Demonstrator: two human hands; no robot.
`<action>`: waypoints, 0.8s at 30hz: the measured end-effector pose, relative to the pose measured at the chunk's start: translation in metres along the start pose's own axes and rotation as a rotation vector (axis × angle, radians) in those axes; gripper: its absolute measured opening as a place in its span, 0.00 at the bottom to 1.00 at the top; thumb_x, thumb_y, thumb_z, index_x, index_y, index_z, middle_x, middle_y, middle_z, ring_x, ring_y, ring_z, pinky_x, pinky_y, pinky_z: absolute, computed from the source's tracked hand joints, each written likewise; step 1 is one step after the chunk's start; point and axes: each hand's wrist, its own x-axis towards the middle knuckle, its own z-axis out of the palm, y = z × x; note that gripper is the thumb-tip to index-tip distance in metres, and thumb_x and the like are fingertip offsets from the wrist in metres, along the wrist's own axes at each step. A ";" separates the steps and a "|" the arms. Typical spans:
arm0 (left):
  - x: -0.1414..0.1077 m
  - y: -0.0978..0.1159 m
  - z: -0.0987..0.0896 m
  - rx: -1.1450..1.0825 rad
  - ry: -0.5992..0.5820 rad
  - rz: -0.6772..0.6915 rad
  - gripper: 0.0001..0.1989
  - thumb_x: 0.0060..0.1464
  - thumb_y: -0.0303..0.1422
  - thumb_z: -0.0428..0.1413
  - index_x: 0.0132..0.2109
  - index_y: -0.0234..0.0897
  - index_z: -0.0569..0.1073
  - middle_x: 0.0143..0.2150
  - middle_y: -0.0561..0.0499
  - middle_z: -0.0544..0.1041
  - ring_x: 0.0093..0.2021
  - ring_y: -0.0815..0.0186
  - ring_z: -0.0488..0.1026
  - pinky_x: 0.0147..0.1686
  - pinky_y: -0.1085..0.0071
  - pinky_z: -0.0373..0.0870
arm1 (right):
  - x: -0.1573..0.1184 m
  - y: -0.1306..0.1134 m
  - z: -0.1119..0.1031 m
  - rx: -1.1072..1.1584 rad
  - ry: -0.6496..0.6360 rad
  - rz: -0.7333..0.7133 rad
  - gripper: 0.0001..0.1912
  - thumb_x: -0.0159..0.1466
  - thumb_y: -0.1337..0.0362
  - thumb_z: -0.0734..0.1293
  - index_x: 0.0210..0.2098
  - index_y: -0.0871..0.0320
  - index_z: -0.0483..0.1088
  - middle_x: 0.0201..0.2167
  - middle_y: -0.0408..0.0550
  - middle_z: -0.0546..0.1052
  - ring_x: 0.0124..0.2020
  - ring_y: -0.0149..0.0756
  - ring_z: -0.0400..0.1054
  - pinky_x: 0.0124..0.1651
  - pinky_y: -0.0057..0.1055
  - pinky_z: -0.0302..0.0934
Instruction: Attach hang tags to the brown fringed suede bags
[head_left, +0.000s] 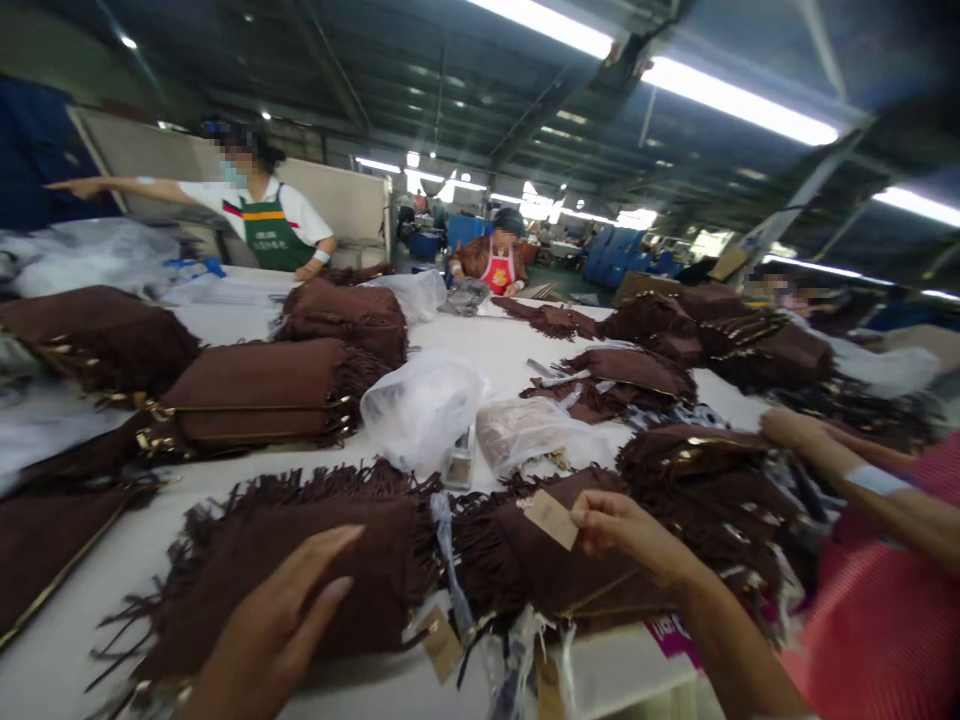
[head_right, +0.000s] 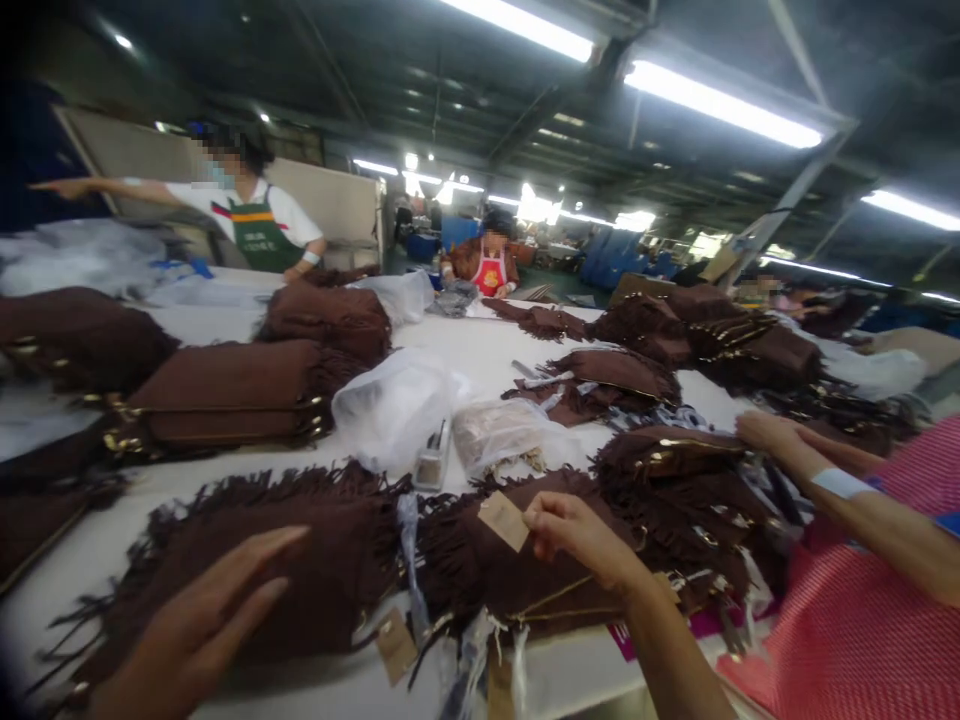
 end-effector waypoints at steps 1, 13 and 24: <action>0.003 0.006 0.011 -0.090 -0.112 -0.016 0.24 0.63 0.39 0.52 0.65 0.52 0.61 0.66 0.52 0.66 0.65 0.60 0.63 0.65 0.63 0.61 | -0.003 -0.009 0.009 0.006 -0.067 -0.027 0.20 0.63 0.48 0.67 0.31 0.60 0.67 0.23 0.43 0.73 0.24 0.28 0.65 0.28 0.25 0.55; -0.037 -0.001 0.047 -0.960 -0.434 -0.481 0.18 0.58 0.43 0.56 0.39 0.29 0.78 0.27 0.47 0.79 0.28 0.68 0.71 0.32 0.73 0.62 | 0.024 -0.043 0.099 0.002 -0.421 -0.017 0.21 0.64 0.47 0.68 0.31 0.60 0.66 0.22 0.43 0.72 0.23 0.27 0.62 0.28 0.25 0.52; -0.074 -0.038 0.026 -0.772 -0.287 -0.651 0.20 0.58 0.44 0.49 0.45 0.31 0.74 0.30 0.46 0.78 0.24 0.66 0.69 0.27 0.71 0.64 | 0.071 -0.008 0.157 -0.100 -0.446 -0.083 0.19 0.66 0.48 0.65 0.34 0.59 0.66 0.25 0.47 0.78 0.24 0.30 0.68 0.28 0.26 0.59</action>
